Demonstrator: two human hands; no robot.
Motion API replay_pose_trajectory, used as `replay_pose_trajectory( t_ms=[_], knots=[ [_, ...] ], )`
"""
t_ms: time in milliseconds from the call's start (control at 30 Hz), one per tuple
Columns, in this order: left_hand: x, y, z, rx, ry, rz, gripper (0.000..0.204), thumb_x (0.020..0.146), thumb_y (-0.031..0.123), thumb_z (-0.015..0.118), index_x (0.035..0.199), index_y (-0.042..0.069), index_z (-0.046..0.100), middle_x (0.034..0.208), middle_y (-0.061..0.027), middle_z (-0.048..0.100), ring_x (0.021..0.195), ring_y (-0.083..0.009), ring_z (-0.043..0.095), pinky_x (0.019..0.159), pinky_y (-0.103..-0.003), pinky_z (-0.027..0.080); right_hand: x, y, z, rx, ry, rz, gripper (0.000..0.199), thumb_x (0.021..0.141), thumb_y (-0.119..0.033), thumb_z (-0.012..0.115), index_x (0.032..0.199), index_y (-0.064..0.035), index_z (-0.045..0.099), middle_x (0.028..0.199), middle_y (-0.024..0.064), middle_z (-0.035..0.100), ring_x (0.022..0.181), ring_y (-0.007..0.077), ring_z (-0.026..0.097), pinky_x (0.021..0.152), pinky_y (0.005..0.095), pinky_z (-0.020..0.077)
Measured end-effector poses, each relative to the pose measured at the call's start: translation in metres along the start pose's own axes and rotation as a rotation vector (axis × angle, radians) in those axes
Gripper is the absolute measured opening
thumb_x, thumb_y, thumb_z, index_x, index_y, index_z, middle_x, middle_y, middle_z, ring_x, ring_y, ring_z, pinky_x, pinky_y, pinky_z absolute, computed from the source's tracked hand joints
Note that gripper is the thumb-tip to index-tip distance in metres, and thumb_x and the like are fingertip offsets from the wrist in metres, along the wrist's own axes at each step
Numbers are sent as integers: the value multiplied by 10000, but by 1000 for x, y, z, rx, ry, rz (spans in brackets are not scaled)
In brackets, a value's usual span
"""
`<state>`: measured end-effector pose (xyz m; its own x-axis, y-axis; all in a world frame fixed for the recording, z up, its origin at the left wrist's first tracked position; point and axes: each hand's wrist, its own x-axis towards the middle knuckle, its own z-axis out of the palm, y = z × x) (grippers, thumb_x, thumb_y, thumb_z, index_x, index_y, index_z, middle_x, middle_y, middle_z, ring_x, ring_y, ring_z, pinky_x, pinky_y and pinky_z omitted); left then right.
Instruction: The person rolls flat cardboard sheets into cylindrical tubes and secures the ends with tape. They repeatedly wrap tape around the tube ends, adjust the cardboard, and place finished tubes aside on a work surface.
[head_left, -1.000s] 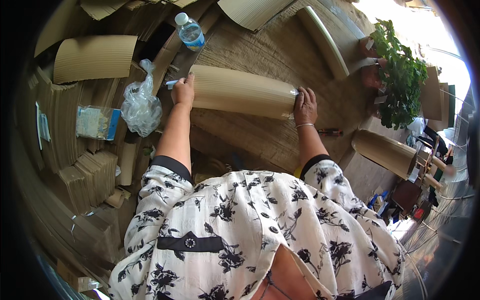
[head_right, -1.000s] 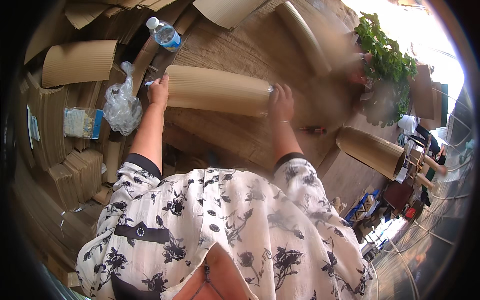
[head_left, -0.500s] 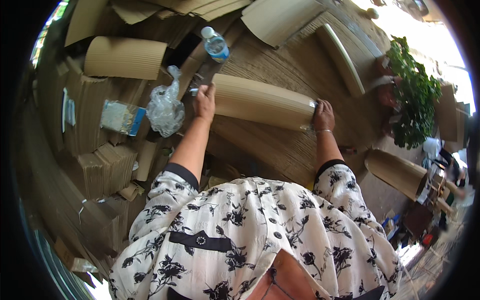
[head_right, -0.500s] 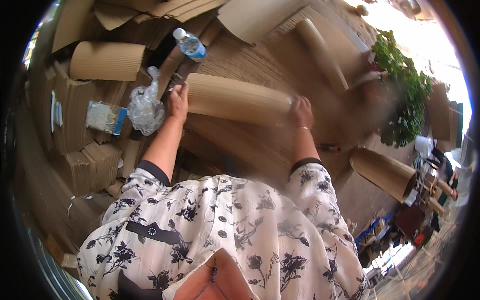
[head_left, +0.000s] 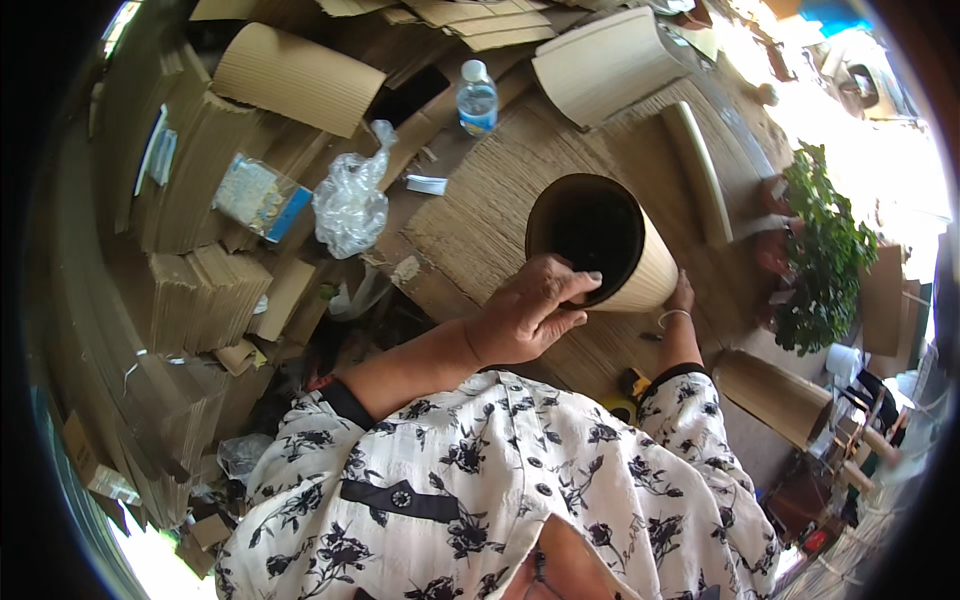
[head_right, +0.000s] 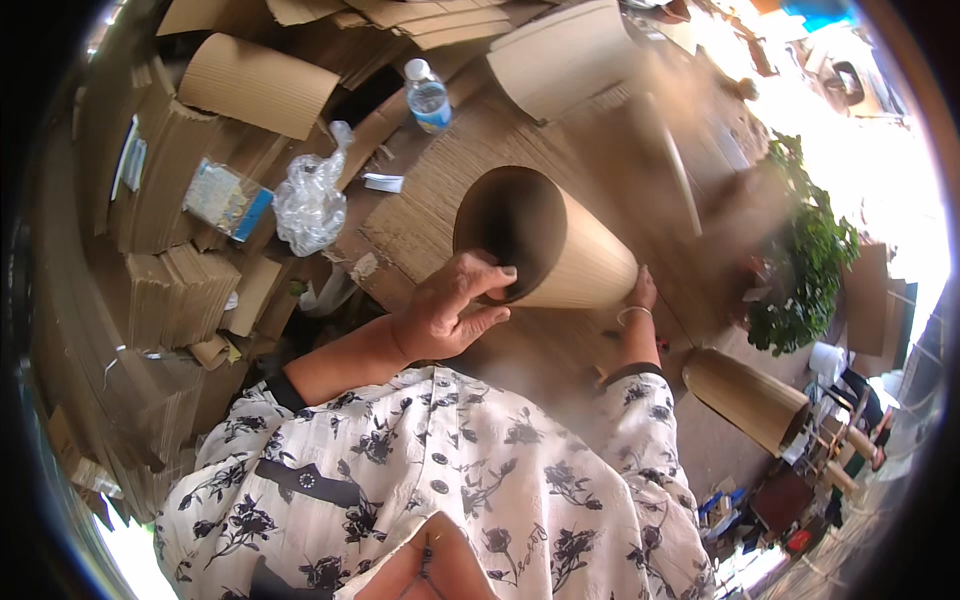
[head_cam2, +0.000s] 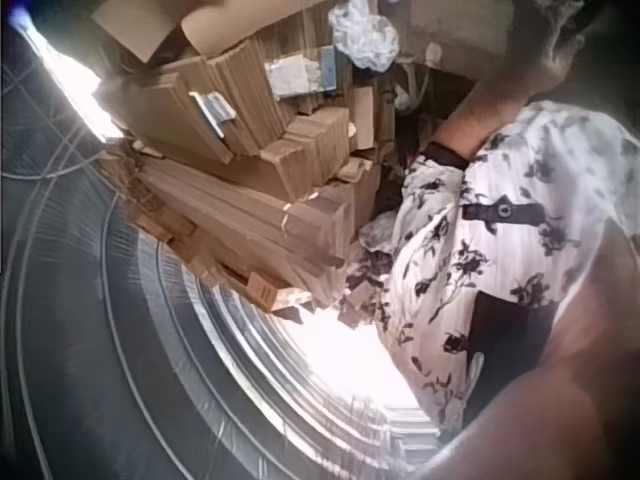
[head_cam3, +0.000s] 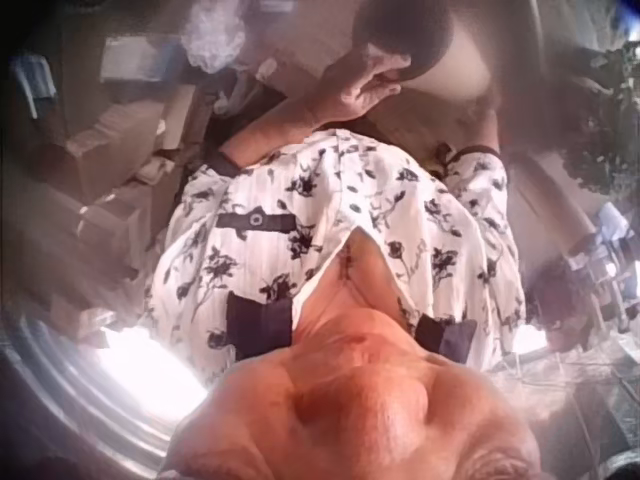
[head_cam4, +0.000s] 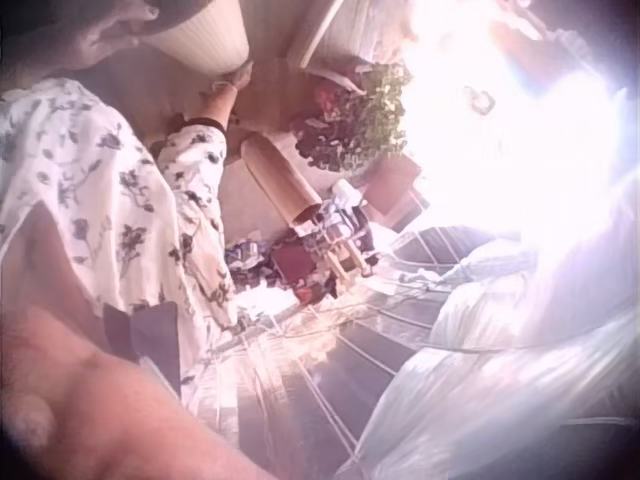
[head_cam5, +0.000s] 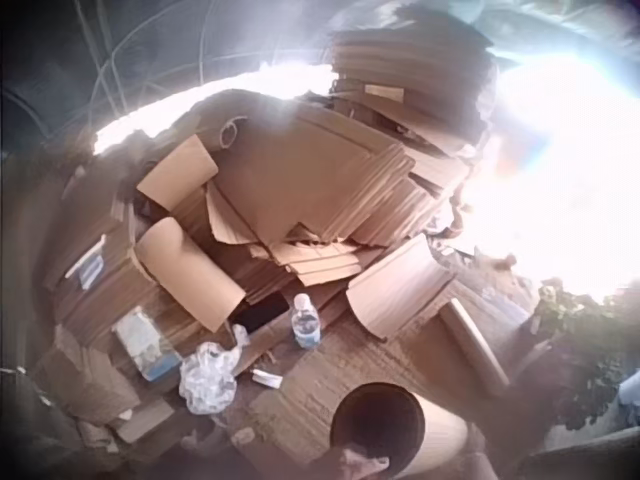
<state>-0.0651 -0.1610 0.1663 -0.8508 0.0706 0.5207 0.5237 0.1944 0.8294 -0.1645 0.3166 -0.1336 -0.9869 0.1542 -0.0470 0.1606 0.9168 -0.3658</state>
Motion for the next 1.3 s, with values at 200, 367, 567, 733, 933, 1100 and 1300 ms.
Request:
replay_pose_trajectory(
  t_ms=[200, 367, 567, 733, 933, 1100, 1300],
  knots=[
    [10, 20, 39, 122, -72, 177, 428, 833, 105, 821, 1229, 58, 664, 1027, -36, 669, 890, -220, 660, 938, -414, 511, -5, -68, 1, 1465, -184, 1025, 373, 1036, -283, 579, 1243, 3, 701, 1100, 86, 747, 965, 193, 682, 869, 354, 536],
    [34, 45, 49, 141, -142, 69, 452, 901, 244, 766, 1264, 4, 642, 1158, -122, 628, 929, -297, 674, 910, -408, 546, -5, -68, 4, 1421, -137, 949, 385, 1040, -296, 584, 1246, 10, 695, 1088, 82, 745, 959, 189, 678, 864, 354, 536],
    [48, 52, 58, 367, -359, 48, 503, 904, 319, 728, 1270, -15, 639, 1168, -169, 638, 966, -347, 680, 914, -404, 548, -16, -60, -6, 1158, -108, 798, 401, 1045, -312, 590, 1250, 18, 689, 1073, 78, 743, 951, 184, 673, 857, 353, 535],
    [62, 47, 93, 391, -406, 291, 461, 831, 181, 774, 1247, 26, 649, 1070, -128, 675, 943, -320, 657, 923, -436, 527, -1, -65, -83, 792, 28, 455, 416, 1046, -330, 595, 1268, 12, 675, 1078, 67, 735, 956, 174, 666, 852, 345, 533],
    [83, 42, 138, 308, -381, 469, 360, 888, 147, 693, 1221, 11, 677, 1088, -118, 696, 1035, -274, 671, 1033, -468, 477, -52, -203, -273, 1375, -167, 148, 459, 1036, -377, 601, 1362, -54, 617, 1174, 19, 700, 1016, 136, 648, 844, 301, 519],
    [108, 44, 154, 33, -477, 374, 378, 854, 142, 768, 1216, 63, 692, 1127, -120, 699, 1078, -294, 666, 927, -427, 554, -62, -208, -307, 593, -32, -124, 426, 966, -309, 638, 1325, -79, 656, 1139, 52, 739, 989, 184, 704, 830, 319, 535],
    [162, 36, 146, 523, -379, -79, 458, 893, 292, 769, 1267, 51, 662, 1240, -158, 640, 1109, -341, 664, 927, -422, 562, -75, -226, -320, 379, -19, 113, 430, 855, -165, 622, 1271, -77, 683, 1028, 237, 736, 978, 338, 729, 887, 392, 553]
  ],
)
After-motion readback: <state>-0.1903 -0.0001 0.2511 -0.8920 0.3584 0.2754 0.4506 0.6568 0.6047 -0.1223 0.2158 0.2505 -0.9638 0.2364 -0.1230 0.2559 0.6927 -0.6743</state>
